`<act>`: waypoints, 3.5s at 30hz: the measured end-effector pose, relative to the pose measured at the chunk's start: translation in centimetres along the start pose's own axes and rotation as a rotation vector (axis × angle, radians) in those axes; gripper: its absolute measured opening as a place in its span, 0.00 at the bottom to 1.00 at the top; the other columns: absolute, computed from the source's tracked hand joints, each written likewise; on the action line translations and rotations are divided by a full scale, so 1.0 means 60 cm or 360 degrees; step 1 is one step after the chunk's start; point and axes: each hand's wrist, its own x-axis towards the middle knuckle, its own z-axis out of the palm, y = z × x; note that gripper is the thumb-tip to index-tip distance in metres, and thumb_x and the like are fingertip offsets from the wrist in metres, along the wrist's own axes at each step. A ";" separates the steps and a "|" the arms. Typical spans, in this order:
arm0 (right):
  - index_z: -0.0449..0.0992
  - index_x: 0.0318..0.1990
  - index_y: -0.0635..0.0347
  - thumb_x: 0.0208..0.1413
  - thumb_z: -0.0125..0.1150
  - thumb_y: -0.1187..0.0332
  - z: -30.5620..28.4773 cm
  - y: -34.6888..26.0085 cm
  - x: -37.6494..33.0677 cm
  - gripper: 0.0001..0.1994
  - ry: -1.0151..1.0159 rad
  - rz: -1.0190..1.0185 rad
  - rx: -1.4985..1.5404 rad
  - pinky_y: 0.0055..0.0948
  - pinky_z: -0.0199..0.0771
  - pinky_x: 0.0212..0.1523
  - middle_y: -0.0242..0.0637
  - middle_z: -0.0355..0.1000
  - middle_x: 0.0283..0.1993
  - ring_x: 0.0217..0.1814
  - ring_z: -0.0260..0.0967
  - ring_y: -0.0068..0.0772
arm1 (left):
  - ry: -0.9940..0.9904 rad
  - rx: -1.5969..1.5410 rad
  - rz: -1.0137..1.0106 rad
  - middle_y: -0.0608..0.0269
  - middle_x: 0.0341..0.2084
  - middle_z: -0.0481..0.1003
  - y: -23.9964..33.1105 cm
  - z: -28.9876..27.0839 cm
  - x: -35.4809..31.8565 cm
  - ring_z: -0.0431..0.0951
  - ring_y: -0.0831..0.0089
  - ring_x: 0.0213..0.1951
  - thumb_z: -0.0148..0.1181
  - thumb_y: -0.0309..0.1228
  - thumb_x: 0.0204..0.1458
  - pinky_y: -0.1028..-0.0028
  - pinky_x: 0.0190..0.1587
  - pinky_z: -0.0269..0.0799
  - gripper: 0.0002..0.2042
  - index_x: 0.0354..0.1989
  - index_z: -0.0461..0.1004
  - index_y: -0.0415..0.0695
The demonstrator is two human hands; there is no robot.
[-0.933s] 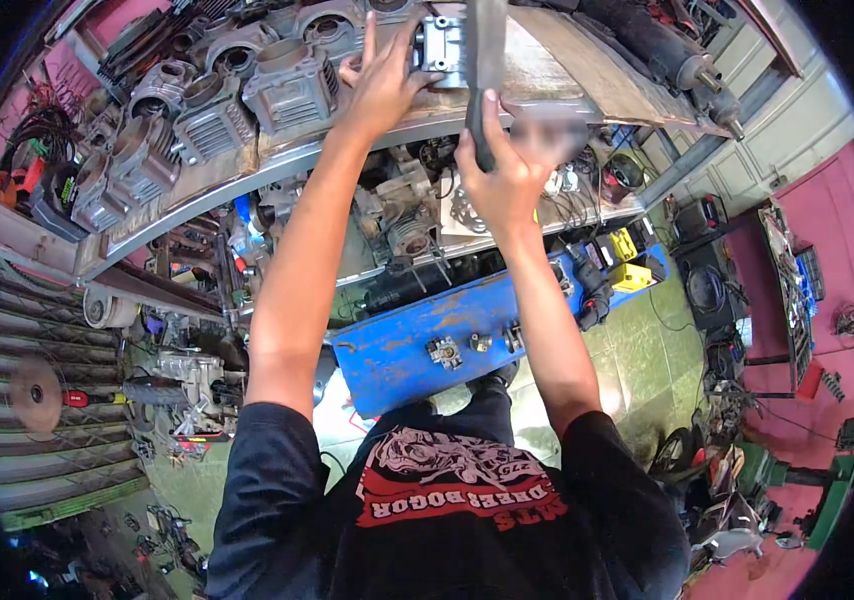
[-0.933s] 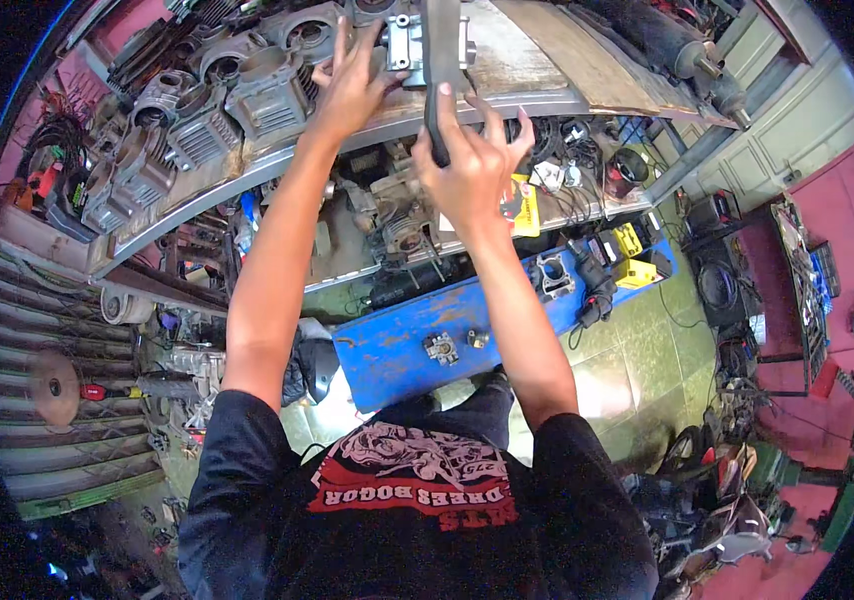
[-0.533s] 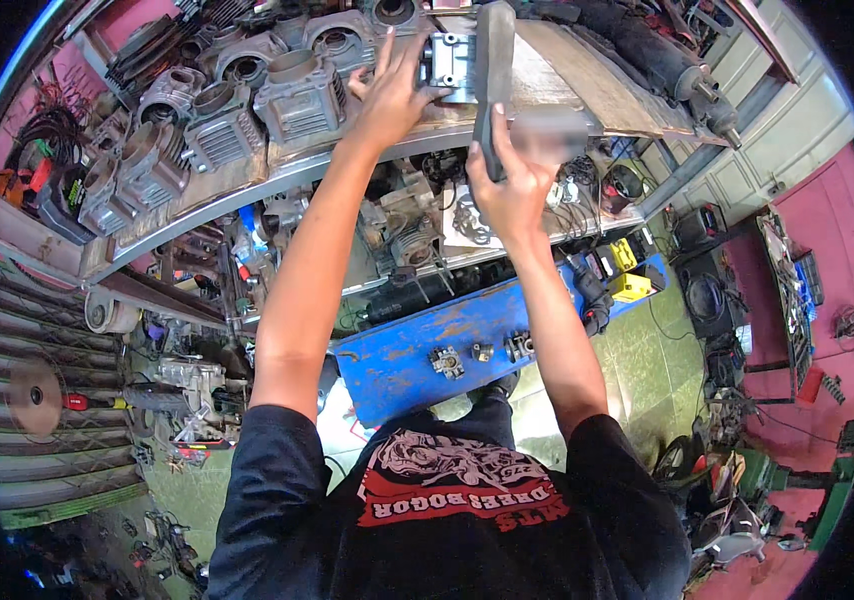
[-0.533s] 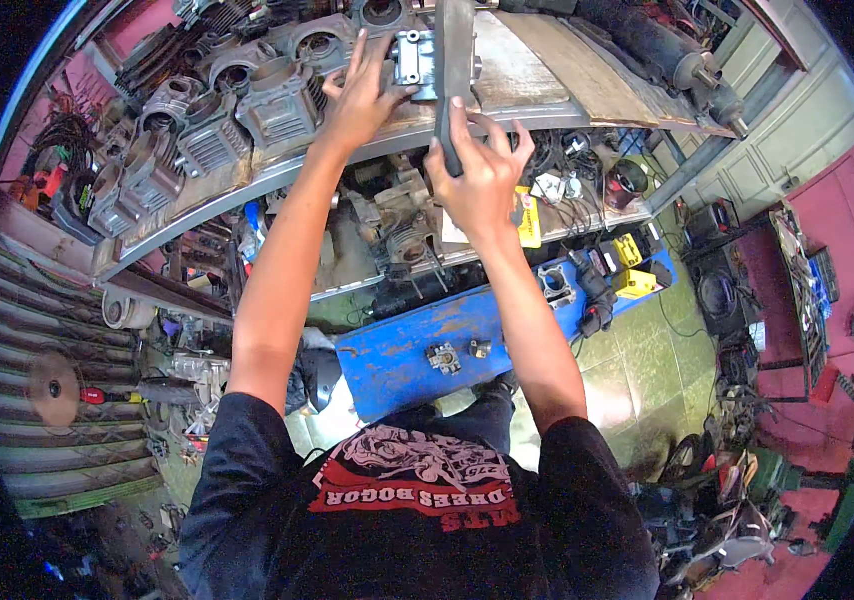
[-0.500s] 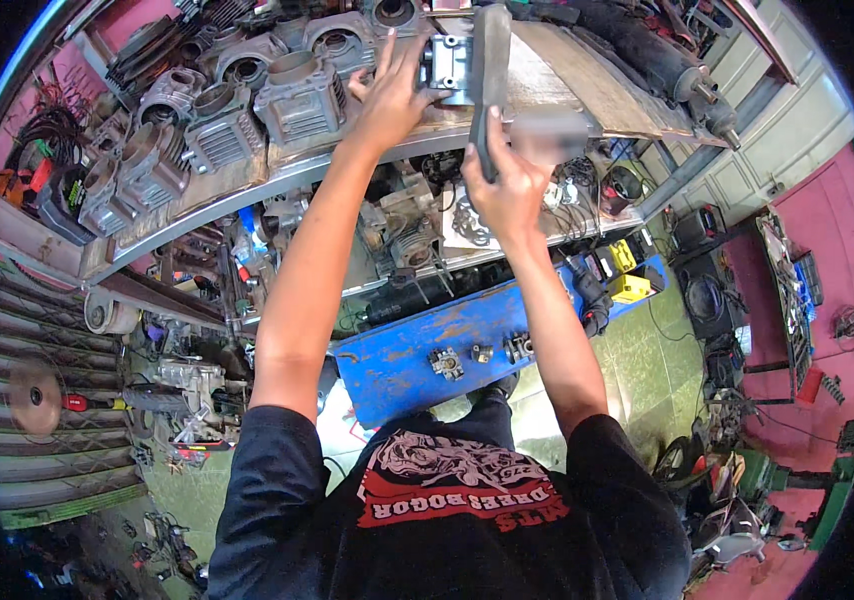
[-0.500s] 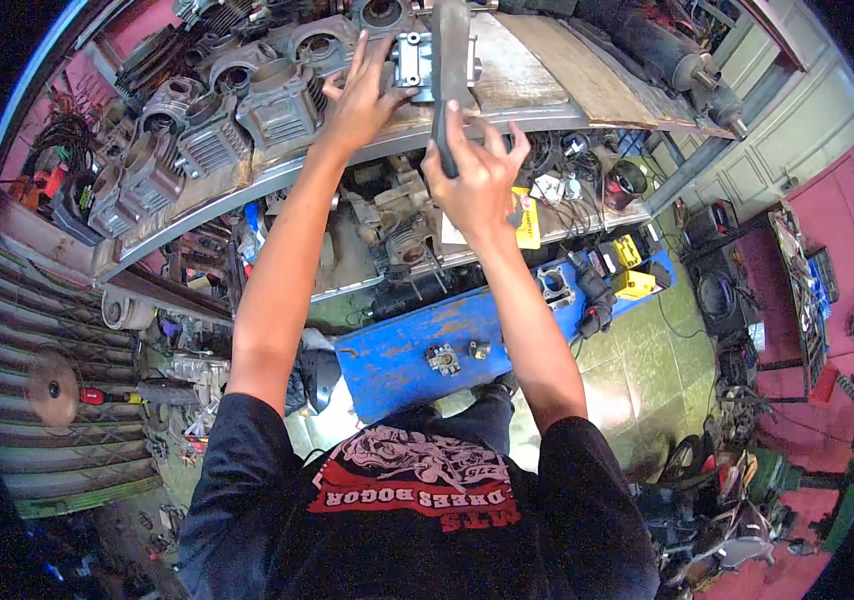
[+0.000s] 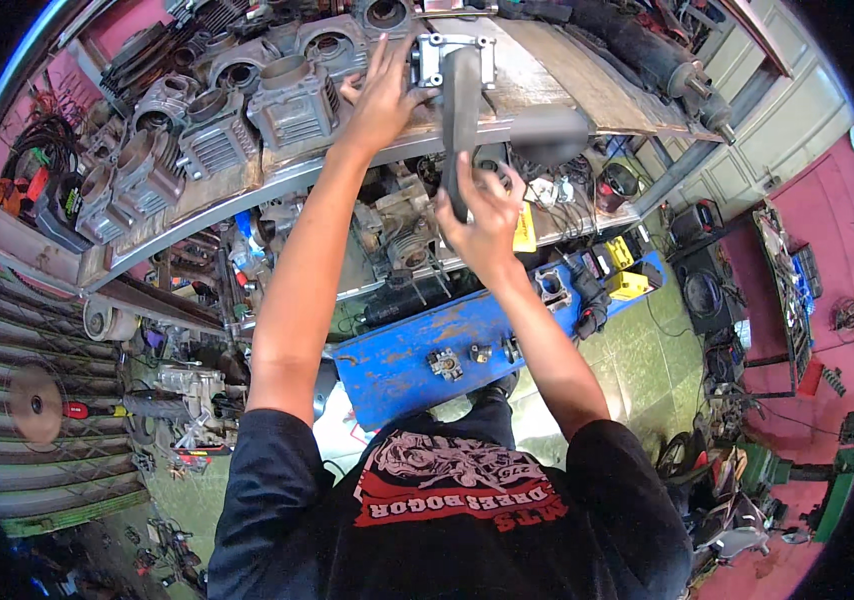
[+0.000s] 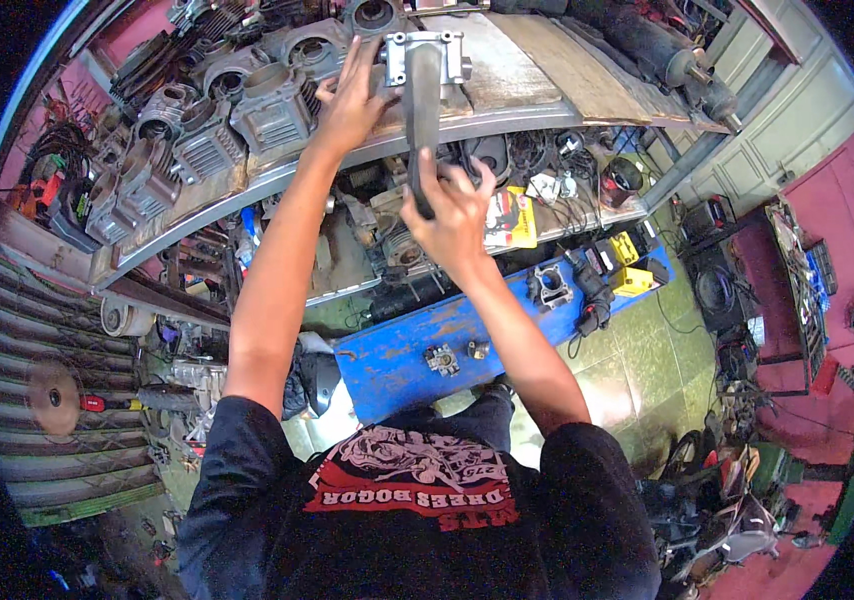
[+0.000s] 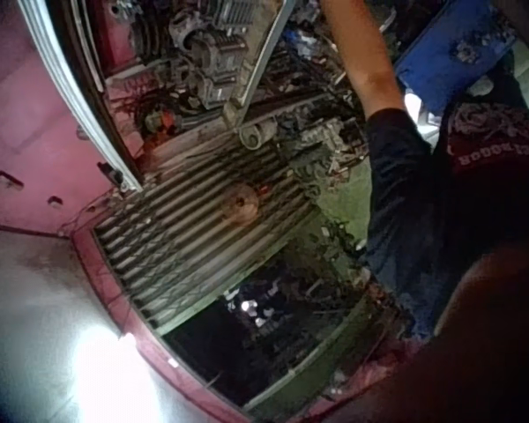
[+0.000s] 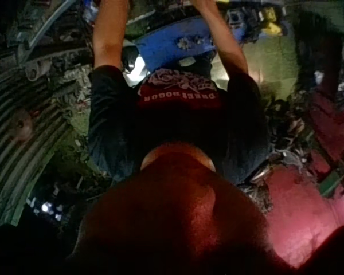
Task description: The person uses a metal file to smooth the edges of several metallic engine cylinder heads on a workbench. They repeatedly file the surfaces, rotate the parts to access different angles, and place the finished pieces into a blue tray below.
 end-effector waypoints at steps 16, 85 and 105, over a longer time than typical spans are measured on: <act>0.75 0.60 0.70 0.48 0.69 0.73 -0.036 -0.004 0.036 0.28 0.0349 0.0235 -0.0019 0.47 0.64 0.58 0.39 0.79 0.34 0.38 0.74 0.37 | 0.0067 -0.0053 -0.0023 0.49 0.75 0.52 -0.005 0.009 0.001 0.46 0.61 0.77 0.65 0.50 0.56 0.47 0.67 0.42 0.43 0.76 0.50 0.51; 0.79 0.59 0.58 0.41 0.73 0.67 -0.066 0.008 0.001 0.31 -0.0005 0.0020 -0.0153 0.49 0.60 0.58 0.31 0.72 0.19 0.35 0.71 0.32 | -0.0012 -0.0335 -0.0031 0.56 0.72 0.58 -0.007 0.004 0.005 0.54 0.58 0.74 0.70 0.37 0.52 0.49 0.66 0.47 0.44 0.76 0.49 0.56; 0.82 0.56 0.52 0.39 0.72 0.68 -0.089 0.023 -0.059 0.29 -0.0286 0.0090 -0.0113 0.46 0.58 0.61 0.29 0.74 0.23 0.39 0.71 0.32 | -0.0211 0.0130 0.0417 0.63 0.63 0.70 0.010 -0.066 0.035 0.61 0.66 0.70 0.76 0.33 0.34 0.49 0.61 0.51 0.38 0.61 0.72 0.57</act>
